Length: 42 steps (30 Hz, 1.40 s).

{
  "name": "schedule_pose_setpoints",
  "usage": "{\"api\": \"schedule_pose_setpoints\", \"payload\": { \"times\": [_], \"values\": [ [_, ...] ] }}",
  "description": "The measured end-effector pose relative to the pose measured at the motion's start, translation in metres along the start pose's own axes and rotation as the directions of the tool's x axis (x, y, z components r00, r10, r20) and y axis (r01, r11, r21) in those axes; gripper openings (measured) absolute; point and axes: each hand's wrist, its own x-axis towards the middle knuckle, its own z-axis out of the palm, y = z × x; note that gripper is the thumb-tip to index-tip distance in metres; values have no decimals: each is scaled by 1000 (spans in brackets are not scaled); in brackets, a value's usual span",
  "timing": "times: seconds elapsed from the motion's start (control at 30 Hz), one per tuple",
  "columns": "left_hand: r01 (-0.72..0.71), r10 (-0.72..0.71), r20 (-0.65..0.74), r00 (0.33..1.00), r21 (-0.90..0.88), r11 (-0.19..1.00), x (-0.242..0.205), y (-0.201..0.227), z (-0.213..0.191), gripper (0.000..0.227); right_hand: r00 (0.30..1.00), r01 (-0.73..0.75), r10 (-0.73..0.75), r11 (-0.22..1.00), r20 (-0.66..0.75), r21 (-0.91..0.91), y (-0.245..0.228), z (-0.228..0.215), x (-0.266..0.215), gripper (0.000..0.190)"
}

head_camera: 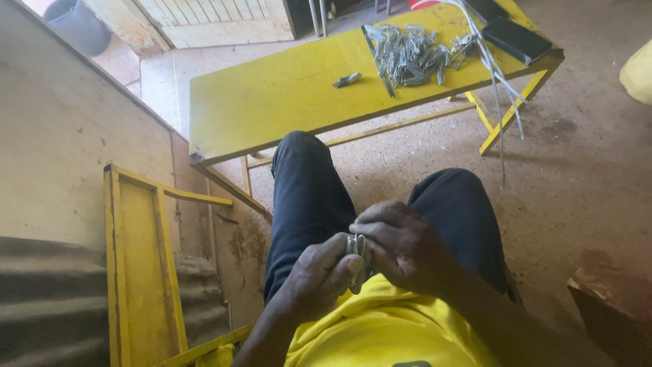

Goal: The person sits and ties a white wire around a small metal object using their hands. They then pick up a long white wire and repeatedly wrap it around a metal rod on the table.

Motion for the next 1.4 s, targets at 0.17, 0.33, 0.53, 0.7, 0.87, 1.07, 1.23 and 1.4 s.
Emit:
{"api": "schedule_pose_setpoints", "payload": {
  "times": [0.17, 0.33, 0.53, 0.7, 0.87, 1.07, 1.23, 1.4],
  "values": [
    [173, -188, 30, 982, 264, 949, 2, 5, 3, 27, 994, -101, 101, 995, 39, 20, 9, 9, -18, 35],
    [139, -51, -172, 984, 550, 824, 8, -13, 7, 21, 975, -179, 166, 980, 146, 84, 21, 11, -18, 49],
    [424, -385, -275, 881, 101, 900, 12, 7, -1, 28, 920, -366, 347, 927, 180, 82, 9, 28, -18, 74],
    [669, -682, -197, 704, -136, 731, 21, 31, -8, 34, 810, -576, 526, 796, 258, 188, 3, 32, -15, 66],
    [576, -572, -221, 790, -52, 816, 19, 20, -5, 47, 950, -294, 291, 956, 118, 10, 18, 30, -14, 65],
    [435, -406, -342, 847, 6, 901, 21, 4, 9, 30, 972, -220, 224, 974, 67, -61, 23, 37, -20, 42],
    [272, -232, -347, 908, 69, 960, 21, -2, 4, 25, 979, -188, 187, 982, 84, 4, 22, 34, -18, 36],
    [243, -168, -262, 950, 286, 927, 26, -3, 0, 45, 947, -293, 276, 953, 165, 84, 15, 31, -15, 43]
  ]
}}
